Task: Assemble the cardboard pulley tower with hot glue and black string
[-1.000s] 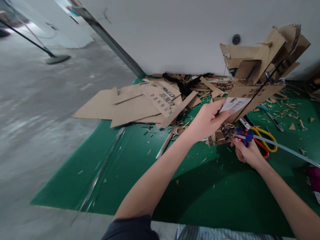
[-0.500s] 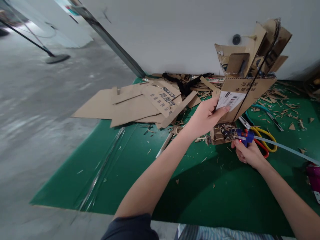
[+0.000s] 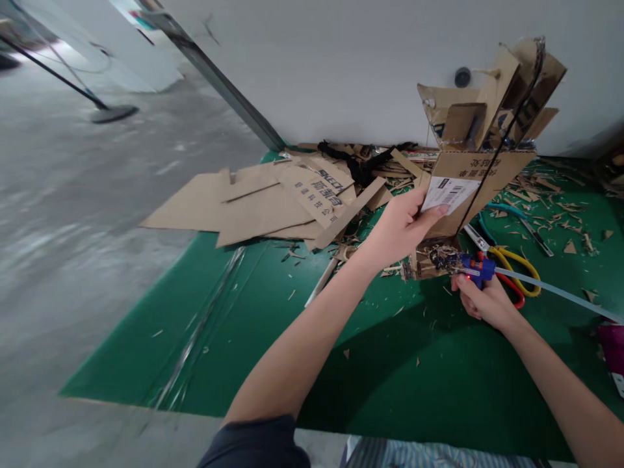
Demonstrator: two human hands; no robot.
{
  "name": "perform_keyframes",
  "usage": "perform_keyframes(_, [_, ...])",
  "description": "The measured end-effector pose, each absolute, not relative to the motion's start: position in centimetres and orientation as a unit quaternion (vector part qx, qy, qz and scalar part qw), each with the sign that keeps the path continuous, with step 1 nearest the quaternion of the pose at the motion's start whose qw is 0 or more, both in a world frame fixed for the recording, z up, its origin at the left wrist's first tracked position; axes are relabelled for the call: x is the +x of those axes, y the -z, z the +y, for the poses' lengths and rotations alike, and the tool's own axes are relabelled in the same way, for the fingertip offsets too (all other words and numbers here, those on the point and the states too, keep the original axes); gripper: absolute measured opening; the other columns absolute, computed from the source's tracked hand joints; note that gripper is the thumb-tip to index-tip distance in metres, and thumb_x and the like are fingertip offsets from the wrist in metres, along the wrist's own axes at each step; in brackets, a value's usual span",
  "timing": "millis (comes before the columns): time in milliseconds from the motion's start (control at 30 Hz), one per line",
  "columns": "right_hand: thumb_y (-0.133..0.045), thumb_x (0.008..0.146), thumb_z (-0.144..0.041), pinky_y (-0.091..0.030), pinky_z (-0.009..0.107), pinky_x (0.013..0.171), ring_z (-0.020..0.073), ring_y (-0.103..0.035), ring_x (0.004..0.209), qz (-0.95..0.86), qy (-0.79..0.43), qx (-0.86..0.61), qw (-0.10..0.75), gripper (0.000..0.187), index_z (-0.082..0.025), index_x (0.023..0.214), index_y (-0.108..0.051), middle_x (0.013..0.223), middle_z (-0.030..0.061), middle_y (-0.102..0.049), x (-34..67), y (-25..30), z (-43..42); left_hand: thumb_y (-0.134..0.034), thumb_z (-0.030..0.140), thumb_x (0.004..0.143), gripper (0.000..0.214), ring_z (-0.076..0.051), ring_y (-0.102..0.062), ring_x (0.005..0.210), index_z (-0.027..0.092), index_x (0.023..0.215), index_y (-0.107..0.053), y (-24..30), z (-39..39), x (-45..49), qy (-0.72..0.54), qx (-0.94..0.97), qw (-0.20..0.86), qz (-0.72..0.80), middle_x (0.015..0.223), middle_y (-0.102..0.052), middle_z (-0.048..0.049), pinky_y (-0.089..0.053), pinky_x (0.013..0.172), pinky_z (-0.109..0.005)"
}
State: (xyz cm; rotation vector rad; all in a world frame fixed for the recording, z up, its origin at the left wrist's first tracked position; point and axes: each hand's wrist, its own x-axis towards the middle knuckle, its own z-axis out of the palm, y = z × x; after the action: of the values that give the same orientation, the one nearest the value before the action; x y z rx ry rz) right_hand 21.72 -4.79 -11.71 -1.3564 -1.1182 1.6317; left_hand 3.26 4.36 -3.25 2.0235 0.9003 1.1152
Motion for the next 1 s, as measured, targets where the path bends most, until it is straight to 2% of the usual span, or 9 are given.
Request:
perform_keyframes(333, [-0.067, 0.075, -0.067, -0.026, 0.021, 0.032, 0.0065, -0.033, 0.032, -0.456, -0.602, -0.522, 0.397, 0.048, -0.02, 0.078, -0.056, 0.04, -0.0102, -0.037, 21.1, 12.8, -4.5, -0.05, 0.04, 0.096, 0.034, -0.023, -0.068, 0.101, 0.021, 0.12, -0.064, 3.7, 4.3, 3.2, -0.41, 0.785, 0.336, 0.322, 0.103, -0.073, -0.0061, -0.058, 0.086, -0.036])
perform_keyframes(567, [-0.066, 0.07, -0.074, -0.025, 0.022, 0.029, 0.0069, -0.03, 0.028, -0.421, -0.613, -0.528, 0.411, 0.055, -0.021, 0.078, -0.054, 0.036, -0.0114, -0.035, 20.4, 11.6, -4.5, -0.051, 0.038, 0.096, 0.033, -0.022, -0.068, 0.1, 0.019, 0.118, -0.064, 3.6, 4.4, 3.3, -0.414, 0.777, 0.346, 0.323, 0.109, -0.072, -0.0073, -0.058, 0.082, -0.033])
perform_keyframes(767, [-0.067, 0.067, -0.076, -0.023, 0.021, 0.028, 0.006, -0.028, 0.027, -0.404, -0.627, -0.531, 0.402, 0.057, -0.021, 0.077, -0.054, 0.036, -0.0118, -0.034, 20.1, 11.3, -4.5, -0.05, 0.036, 0.096, 0.031, -0.022, -0.068, 0.096, 0.02, 0.118, -0.065, 3.6, 4.2, 3.2, -0.406, 0.783, 0.338, 0.33, 0.102, -0.072, -0.0061, -0.058, 0.077, -0.033])
perform_keyframes(1000, [-0.067, 0.066, -0.077, -0.024, 0.02, 0.029, 0.0054, -0.028, 0.028, -0.401, -0.628, -0.532, 0.402, 0.059, -0.02, 0.077, -0.055, 0.036, -0.0115, -0.035, 20.3, 11.5, -4.5, -0.052, 0.038, 0.095, 0.026, -0.023, -0.068, 0.094, 0.02, 0.108, -0.066, 3.6, 4.2, 3.1, -0.422, 0.776, 0.325, 0.339, 0.093, -0.072, -0.0057, -0.058, 0.079, -0.035])
